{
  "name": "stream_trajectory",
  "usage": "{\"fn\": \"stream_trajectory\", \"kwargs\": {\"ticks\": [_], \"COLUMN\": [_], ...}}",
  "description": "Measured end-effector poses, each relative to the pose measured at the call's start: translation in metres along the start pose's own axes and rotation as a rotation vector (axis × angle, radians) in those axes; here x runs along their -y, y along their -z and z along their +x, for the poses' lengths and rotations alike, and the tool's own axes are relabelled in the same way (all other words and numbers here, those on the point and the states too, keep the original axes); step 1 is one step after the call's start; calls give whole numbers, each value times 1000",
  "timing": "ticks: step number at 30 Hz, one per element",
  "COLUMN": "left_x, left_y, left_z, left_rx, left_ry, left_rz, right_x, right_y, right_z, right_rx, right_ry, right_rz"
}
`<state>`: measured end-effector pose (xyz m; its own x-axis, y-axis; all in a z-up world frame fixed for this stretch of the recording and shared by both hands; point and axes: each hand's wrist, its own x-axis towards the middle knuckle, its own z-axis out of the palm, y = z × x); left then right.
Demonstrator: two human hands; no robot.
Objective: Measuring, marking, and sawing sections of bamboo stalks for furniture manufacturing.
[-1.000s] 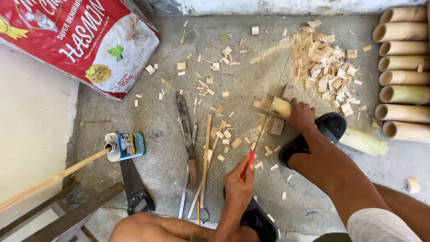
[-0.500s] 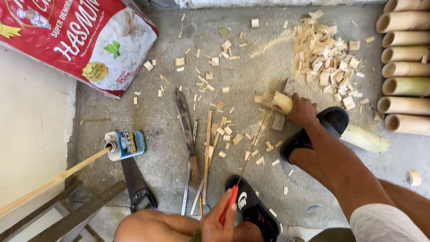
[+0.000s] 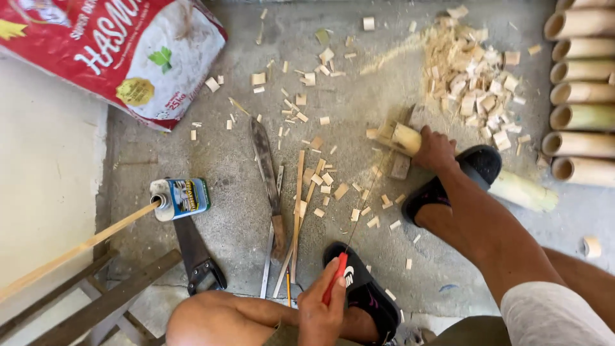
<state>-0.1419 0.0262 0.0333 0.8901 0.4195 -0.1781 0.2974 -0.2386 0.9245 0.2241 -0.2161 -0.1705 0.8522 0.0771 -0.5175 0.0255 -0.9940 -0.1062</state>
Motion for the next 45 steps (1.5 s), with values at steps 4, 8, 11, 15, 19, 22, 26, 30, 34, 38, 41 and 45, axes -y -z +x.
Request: {"fn": "stream_trajectory", "kwargs": {"ticks": [4,8,11,15,19,22,26,30,34,38,41,45], "left_x": [-29,-31,-42,-23,14,31,38,41,41,31,23,25], "left_y": [-39,-74,-57,-20,4,13,9,6,2,1,3,2], "left_z": [62,113,107,69,47,41,48,52,54,57,56,56], "left_rx": [97,106,99,27,-67,-100,-151,-152,-135,-83,-55,-45], "left_ry": [106,47,70,-77,-64,126,140,140,114,122,125,119], "left_rz": [-9,-59,-98,-173,-247,-250,-322,-323,-298,-250,-247,-255], "right_x": [4,2,3,-4,-7,3,7,4,2,5,12,48], "right_y": [7,9,12,9,14,22,25,-11,-15,-10,-10,26], "right_z": [5,6,6,10,12,-9,-18,-17,-13,-18,-13,-46], "right_rx": [-30,-35,-1,98,96,61,-204,-433,-530,-442,-355,-266], "right_ry": [36,33,32,22,76,62,107,189,197,166,220,336], "right_rz": [-27,-25,-24,61,85,47,-77,-137,-169,-126,-119,64]}}
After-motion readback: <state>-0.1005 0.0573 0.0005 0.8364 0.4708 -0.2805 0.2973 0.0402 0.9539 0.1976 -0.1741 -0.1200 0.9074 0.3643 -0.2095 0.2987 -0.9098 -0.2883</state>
